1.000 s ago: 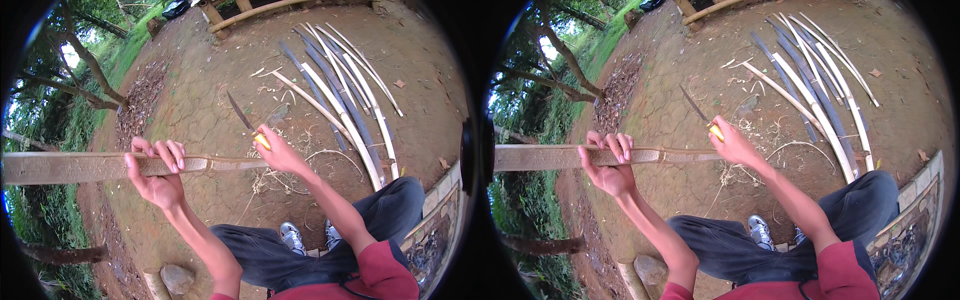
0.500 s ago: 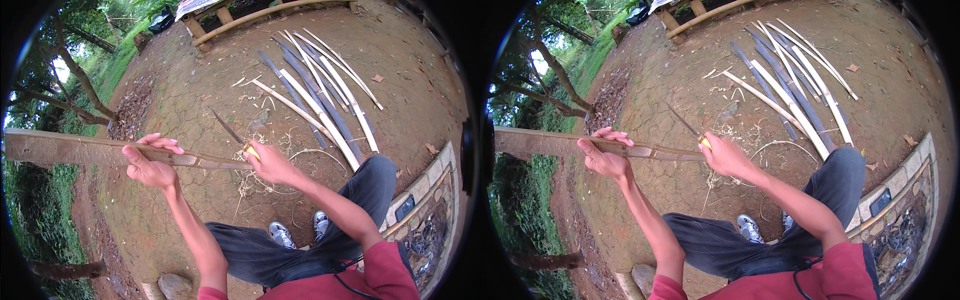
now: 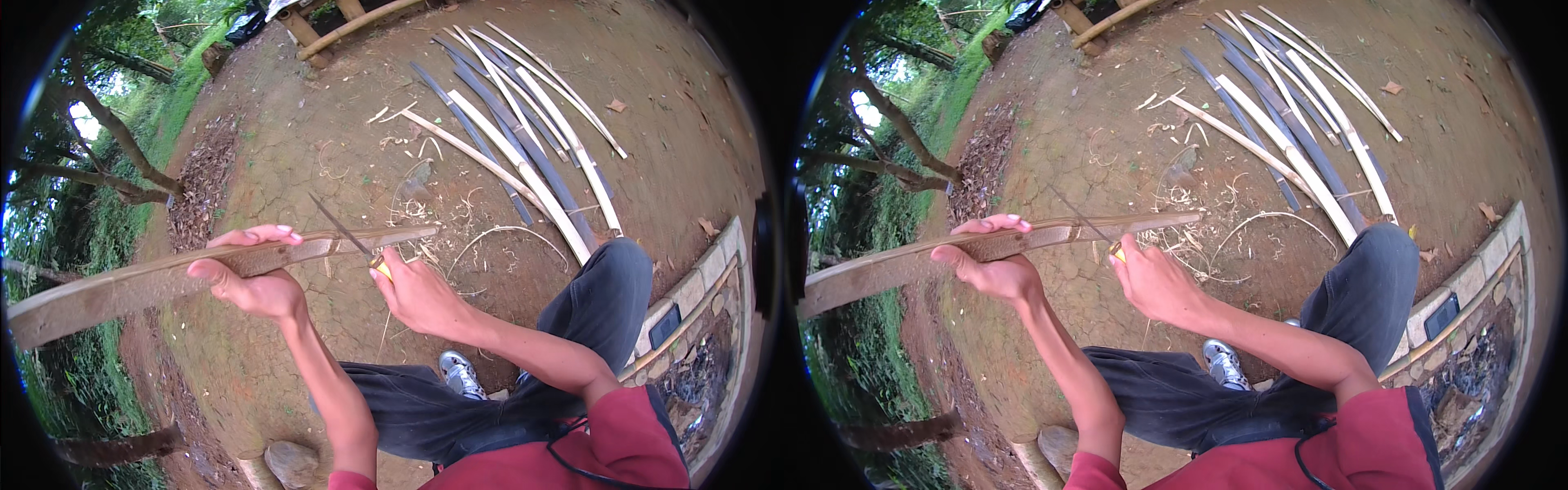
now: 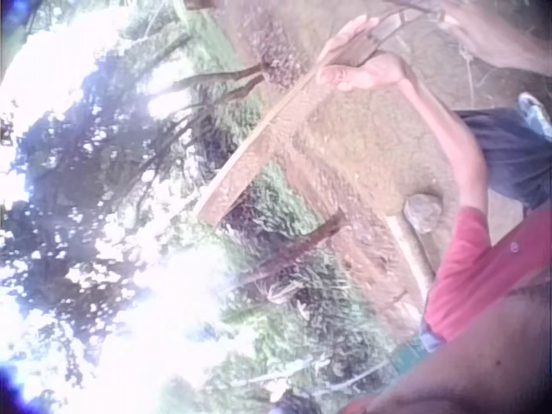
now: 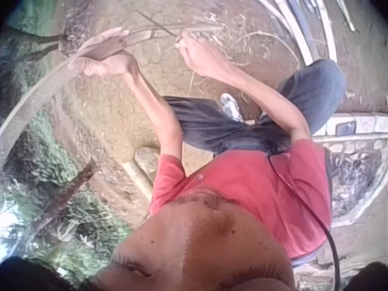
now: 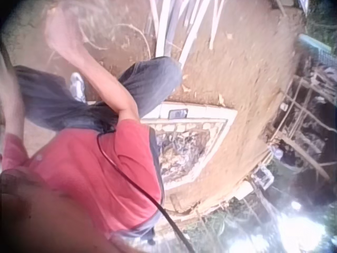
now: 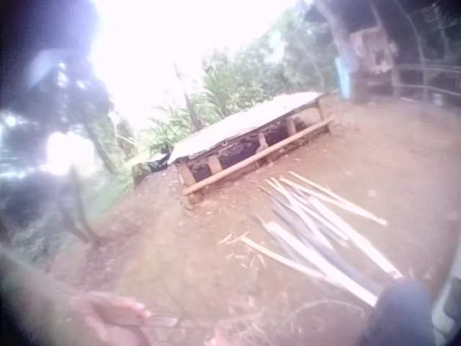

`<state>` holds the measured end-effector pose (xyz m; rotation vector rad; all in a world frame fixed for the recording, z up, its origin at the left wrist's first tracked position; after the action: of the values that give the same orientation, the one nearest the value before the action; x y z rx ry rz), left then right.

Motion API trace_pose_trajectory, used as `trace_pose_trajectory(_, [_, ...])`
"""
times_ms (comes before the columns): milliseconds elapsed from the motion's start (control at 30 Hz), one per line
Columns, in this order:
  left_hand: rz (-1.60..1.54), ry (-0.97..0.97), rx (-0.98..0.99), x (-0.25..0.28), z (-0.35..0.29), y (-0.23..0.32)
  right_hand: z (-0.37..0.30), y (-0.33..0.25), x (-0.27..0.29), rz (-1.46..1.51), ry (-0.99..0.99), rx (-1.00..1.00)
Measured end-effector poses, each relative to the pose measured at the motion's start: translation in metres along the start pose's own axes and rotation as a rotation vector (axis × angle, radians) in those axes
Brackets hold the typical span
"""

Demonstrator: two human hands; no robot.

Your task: The person shaves a strip of bamboo using a knife, removing thin layers of wood while holding the bamboo strip steady by hand.

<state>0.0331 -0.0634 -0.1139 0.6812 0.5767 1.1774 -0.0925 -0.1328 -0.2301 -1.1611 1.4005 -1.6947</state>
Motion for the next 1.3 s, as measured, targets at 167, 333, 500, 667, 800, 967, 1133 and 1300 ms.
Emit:
trace_pose_trajectory(167, [-0.092, -0.035, -0.005, -0.003, -0.013, 0.005, -0.006, -0.014, 0.012, -0.062, -0.023, -0.08])
trace_pose_trajectory(333, [-0.139, -0.043, -0.041, -0.004, -0.007, -0.005, 0.006, 0.033, 0.012, -0.225, -0.026, -0.157])
trace_pose_trajectory(500, [-0.146, -0.034, -0.011, 0.0, -0.005, -0.007, 0.004, -0.001, 0.03, -0.172, -0.084, -0.101])
trace_pose_trajectory(667, [-0.074, 0.045, -0.045, -0.008, -0.013, 0.002, 0.001, -0.01, 0.024, -0.054, -0.047, -0.07])
trace_pose_trajectory(800, [-0.019, 0.042, -0.08, -0.012, -0.019, 0.0, 0.001, -0.01, 0.022, -0.038, -0.061, -0.056])
trace_pose_trajectory(967, [-0.01, 0.052, -0.038, -0.01, -0.018, -0.01, 0.01, 0.0, 0.015, -0.052, -0.093, -0.067])
trace_pose_trajectory(1133, [0.03, 0.036, -0.064, 0.001, -0.007, -0.014, 0.023, 0.059, -0.006, -0.135, -0.037, -0.107])
trace_pose_trajectory(1300, [-0.085, -0.087, -0.053, 0.013, -0.013, -0.013, 0.024, 0.005, 0.011, 0.021, -0.125, -0.112])
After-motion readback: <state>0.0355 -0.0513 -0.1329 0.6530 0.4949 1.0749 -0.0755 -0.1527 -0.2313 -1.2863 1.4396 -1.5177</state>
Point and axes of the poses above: each hand's wrist, its own z-axis towards the middle knuckle, its own x-axis out of the back of the hand, y = z × x, the point moved 1 cm from there along z, towards the middle knuckle, and after that the axes turned 6 degrees about z, right-handed, at the moved point
